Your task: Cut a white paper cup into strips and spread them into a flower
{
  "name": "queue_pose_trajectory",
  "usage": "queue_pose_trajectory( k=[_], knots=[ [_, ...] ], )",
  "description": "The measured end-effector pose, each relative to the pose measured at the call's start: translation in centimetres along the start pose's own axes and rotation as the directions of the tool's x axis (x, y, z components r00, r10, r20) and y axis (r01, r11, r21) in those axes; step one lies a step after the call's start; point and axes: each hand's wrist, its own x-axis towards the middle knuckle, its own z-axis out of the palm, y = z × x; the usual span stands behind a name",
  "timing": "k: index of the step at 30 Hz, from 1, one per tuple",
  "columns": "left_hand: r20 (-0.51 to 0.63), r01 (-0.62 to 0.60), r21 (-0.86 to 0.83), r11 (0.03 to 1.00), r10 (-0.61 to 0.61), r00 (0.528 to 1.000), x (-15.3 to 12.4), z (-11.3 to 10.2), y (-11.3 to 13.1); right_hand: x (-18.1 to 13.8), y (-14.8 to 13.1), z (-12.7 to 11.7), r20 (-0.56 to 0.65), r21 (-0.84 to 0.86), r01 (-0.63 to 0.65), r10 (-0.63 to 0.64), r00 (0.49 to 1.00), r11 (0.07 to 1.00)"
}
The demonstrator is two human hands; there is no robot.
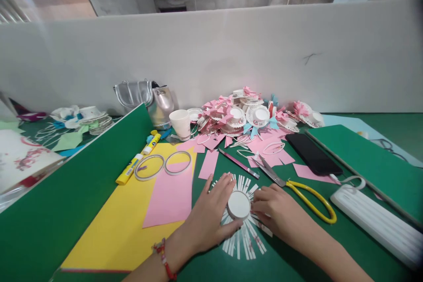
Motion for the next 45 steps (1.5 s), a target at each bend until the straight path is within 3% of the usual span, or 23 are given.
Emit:
queue_pose_trajectory(
  k=[4, 9, 29, 38, 45],
  knots=[
    [-0.001, 0.074, -0.101, 0.992, -0.075, 0.997, 0.1, 0.3, 0.5, -0.2, 0.0, 0.1, -0.005, -0.054, 0.094, -0.095, 0.995, 0.994],
    [0.068, 0.076, -0.185, 0.980, -0.065, 0.996, 0.3, 0.6, -0.1, -0.4, 0.2, 0.0, -0.028, -0.078, 0.124, -0.126, 0.992, 0.989],
    [0.047, 0.063, -0.175, 0.983, -0.056, 0.997, 0.5, 0.6, -0.3, -0.7, 0.8, -0.4, -0.026, -0.099, 0.170, -0.173, 0.985, 0.981],
    [0.038, 0.052, -0.164, 0.985, -0.046, 0.998, 0.5, 0.6, -0.2, -0.6, -0.1, 1.3, -0.044, -0.213, 0.202, -0.216, 0.976, 0.956],
    [0.030, 0.048, -0.175, 0.983, -0.043, 0.999, 0.4, 0.8, -0.3, -1.3, 0.1, 0.1, -0.037, -0.158, 0.166, -0.174, 0.984, 0.973]
  ],
)
